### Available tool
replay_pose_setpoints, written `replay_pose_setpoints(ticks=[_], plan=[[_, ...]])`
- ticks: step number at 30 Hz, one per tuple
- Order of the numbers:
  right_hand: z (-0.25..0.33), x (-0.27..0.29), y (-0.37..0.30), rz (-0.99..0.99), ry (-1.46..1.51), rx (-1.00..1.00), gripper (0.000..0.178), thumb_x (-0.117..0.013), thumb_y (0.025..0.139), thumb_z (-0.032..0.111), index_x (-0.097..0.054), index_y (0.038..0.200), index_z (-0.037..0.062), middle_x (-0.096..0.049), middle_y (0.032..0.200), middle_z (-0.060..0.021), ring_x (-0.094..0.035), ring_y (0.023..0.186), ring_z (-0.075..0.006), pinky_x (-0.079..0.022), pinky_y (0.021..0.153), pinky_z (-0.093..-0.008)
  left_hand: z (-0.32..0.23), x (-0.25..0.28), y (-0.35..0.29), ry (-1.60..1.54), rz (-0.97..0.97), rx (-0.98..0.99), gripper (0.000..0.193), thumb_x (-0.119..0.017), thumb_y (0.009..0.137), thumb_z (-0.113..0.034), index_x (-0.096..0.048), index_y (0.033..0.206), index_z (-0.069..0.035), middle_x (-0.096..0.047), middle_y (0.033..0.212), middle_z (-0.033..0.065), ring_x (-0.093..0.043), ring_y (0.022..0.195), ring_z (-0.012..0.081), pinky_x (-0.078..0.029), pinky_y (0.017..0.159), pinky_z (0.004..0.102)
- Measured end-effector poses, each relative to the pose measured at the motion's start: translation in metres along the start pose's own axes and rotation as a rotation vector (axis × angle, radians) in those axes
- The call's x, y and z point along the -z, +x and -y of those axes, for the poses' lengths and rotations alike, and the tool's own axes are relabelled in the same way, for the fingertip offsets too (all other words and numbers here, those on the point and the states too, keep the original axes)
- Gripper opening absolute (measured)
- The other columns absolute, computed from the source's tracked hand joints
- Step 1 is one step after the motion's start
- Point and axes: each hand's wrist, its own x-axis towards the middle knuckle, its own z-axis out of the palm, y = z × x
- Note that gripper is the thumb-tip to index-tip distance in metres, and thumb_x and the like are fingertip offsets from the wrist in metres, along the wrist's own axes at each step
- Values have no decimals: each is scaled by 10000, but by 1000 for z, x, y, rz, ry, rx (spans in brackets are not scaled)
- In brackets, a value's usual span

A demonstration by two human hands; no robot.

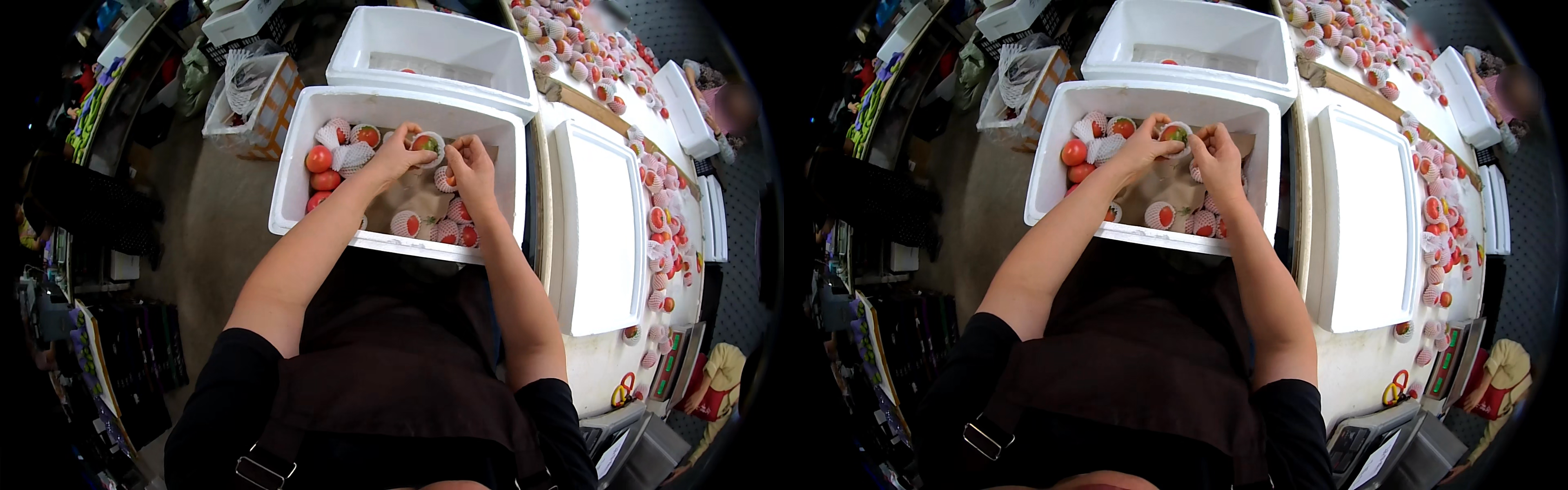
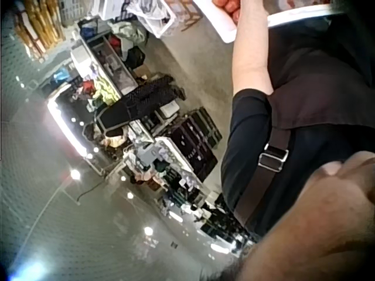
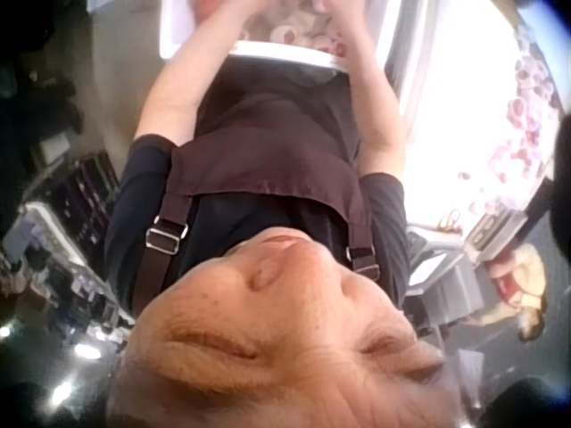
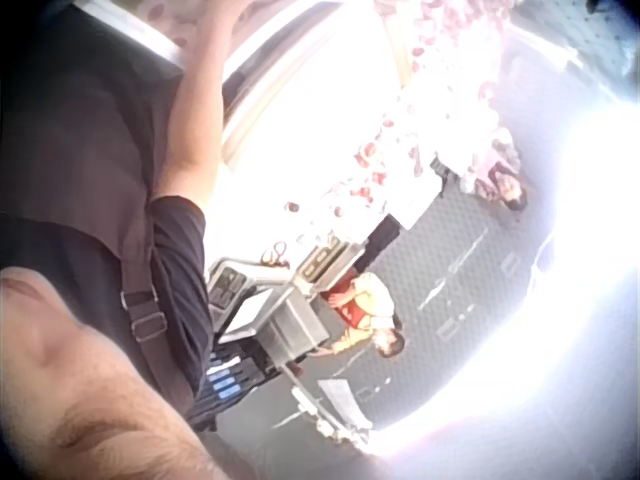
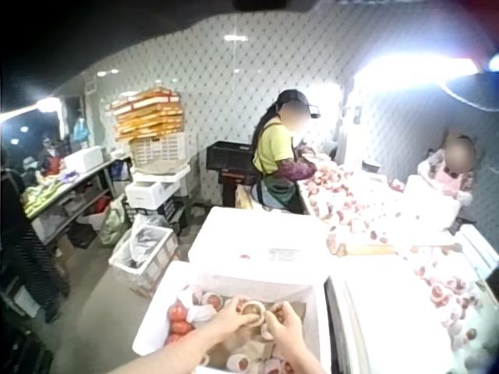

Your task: The person picks up individual red fruits from a large white bin and places them into protective foam nets. The person then arranges the netted fruits into a smaller white container, stacking them in rows. The process is repeated continuously as the person fills the container.

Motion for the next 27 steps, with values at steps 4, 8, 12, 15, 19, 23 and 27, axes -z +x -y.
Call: replay_pose_setpoints(ticks=[4,8,12,15,19,23,27], plan=[[0,-5,-5,73,-551,285,520,-722,755,193,-504,1179,-12,-529,1181,-214,-528,1103,-341,-428,950,-398,15,10,11,-44,129,76,445,-649,874,-374,-498,1178,-86,-564,965,36,-575,728,108,-470,597,241],[30,16,-20,81,-320,14,435,-653,819,179,-519,1197,10,-565,1132,-153,-559,1055,-272,-462,877,-374,2,-2,0,-225,346,218,625,-390,926,-626,-524,1148,-57,-670,830,72,-621,705,151,-501,689,311],[74,110,-55,-257,652,-62,295,-517,919,309,-565,1050,49,-616,958,-100,-590,837,-207,-490,721,-354,4,7,0,-64,202,180,474,-433,944,-550,-532,1087,-108,-651,844,48,-582,724,116,-451,698,269],[85,249,-102,-636,544,74,275,-509,938,354,-574,980,90,-624,853,-71,-587,742,-187,-509,736,-345,6,8,3,-52,187,130,352,-485,952,-450,-528,1056,-116,-631,840,30,-571,718,97,-446,701,260],[96,436,-204,-1298,357,140,211,-516,930,288,-560,941,81,-610,774,-78,-633,694,-230,-561,662,-357,-2,-3,-4,36,203,47,290,-503,954,-387,-544,1032,-111,-624,847,24,-569,729,93,-447,711,258],[107,479,-271,-1414,296,-117,368,-506,930,335,-486,1102,11,-617,1009,-154,-649,857,-262,-544,692,-316,-9,3,-27,348,346,-93,300,-556,923,-349,-570,1056,-81,-633,886,45,-593,789,134,-466,738,288],[110,390,-252,-1098,-48,-97,471,-512,933,358,-451,1232,-1,-625,1053,-157,-635,881,-232,-503,739,-317,-40,-1,-124,961,429,-200,384,-700,787,-266,-585,1086,-54,-647,919,115,-624,854,255,-482,775,363]])
